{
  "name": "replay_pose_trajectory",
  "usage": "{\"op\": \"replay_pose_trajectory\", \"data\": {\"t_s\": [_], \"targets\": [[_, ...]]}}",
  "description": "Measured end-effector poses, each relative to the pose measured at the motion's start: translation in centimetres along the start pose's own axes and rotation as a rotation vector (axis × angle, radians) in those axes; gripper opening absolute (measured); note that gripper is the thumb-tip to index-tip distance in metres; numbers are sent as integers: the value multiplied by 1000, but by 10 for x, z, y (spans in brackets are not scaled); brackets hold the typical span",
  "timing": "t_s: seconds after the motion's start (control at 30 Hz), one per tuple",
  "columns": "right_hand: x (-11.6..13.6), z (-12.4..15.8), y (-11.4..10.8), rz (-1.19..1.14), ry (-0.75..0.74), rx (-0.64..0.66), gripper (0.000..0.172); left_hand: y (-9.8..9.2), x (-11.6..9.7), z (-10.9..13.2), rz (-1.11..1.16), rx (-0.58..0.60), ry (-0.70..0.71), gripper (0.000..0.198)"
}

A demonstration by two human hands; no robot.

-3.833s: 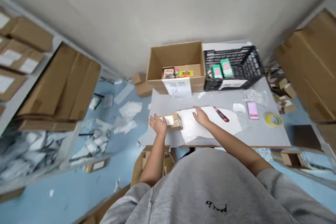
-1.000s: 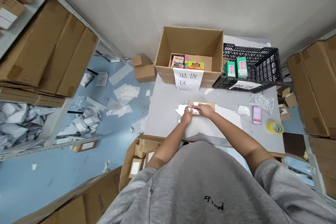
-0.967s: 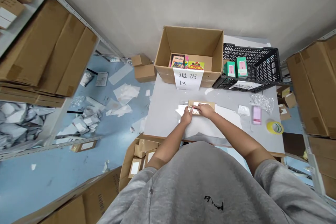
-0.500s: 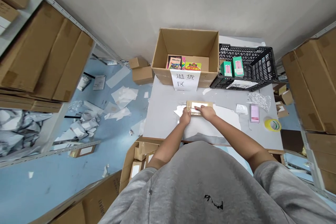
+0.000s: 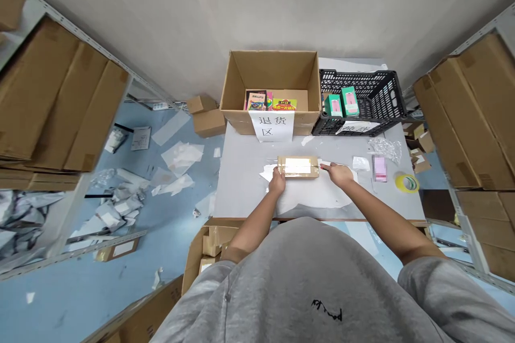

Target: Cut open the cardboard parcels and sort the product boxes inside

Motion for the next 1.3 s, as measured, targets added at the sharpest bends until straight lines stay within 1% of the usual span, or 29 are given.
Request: {"op": "replay_pose_trajectory", "data": {"t_s": [0.1,0.17,0.2,0.27,0.33,0.37,0.4,0.43,0.5,0.57,0.6,0.67,0.73,0.87,0.93,1.03,1.07,1.1,1.17,1.23,1.3], "targets": [[-27,4,5,-92,67,-21,57,-1,-1,1,-2,7,-18,54],[-44,6,8,-242,148,-53,54,-2,-2,4,-10,0,-25,56],[-51,6,11,-354,196,-64,53,-4,-4,6,-33,-30,-20,59],[-58,5,21,-633,286,-50,48,-12,-13,10,-122,-141,33,71],[-49,2,35,-925,340,8,44,-18,-34,11,-233,-232,162,89],[-39,-1,41,-1050,348,44,43,-16,-48,9,-275,-229,253,96],[-27,-4,46,-1153,343,66,43,-12,-63,5,-299,-185,355,99],[-15,-8,49,-1222,342,74,45,-5,-78,0,-307,-117,455,99],[8,-15,54,-1295,336,86,50,9,-103,-13,-277,30,611,90],[21,-21,60,-1314,363,91,53,17,-119,-27,-250,102,687,79],[24,-24,63,-1315,381,93,54,19,-123,-34,-255,116,697,74],[23,-26,70,-1309,416,98,57,22,-124,-46,-294,136,689,68],[19,-27,76,-1288,437,105,61,23,-120,-52,-344,163,688,68],[18,-25,78,-1228,439,87,62,27,-117,-53,-383,224,740,71],[20,-20,77,-1253,466,76,54,29,-115,-53,-390,236,725,67],[21,-7,77,-1423,491,85,28,33,-114,-54,-403,240,693,64],[23,-2,77,-1491,472,111,24,34,-115,-54,-392,234,690,64],[26,3,78,-1551,445,151,24,34,-116,-55,-374,226,693,63],[34,13,80,-1634,400,256,28,36,-118,-56,-348,218,703,61],[42,21,83,-1670,408,340,34,38,-120,-58,-364,231,706,62],[49,24,84,-1675,445,369,39,40,-121,-58,-389,244,701,63]]}}
Point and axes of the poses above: each hand's wrist, its own z-axis away from the middle knuckle, its own y-axis out of the palm, x = y × z, the point moved 7 cm from there along -z, towards the middle knuckle, and after that the axes turned 13 degrees about y, right-handed, at the moved point
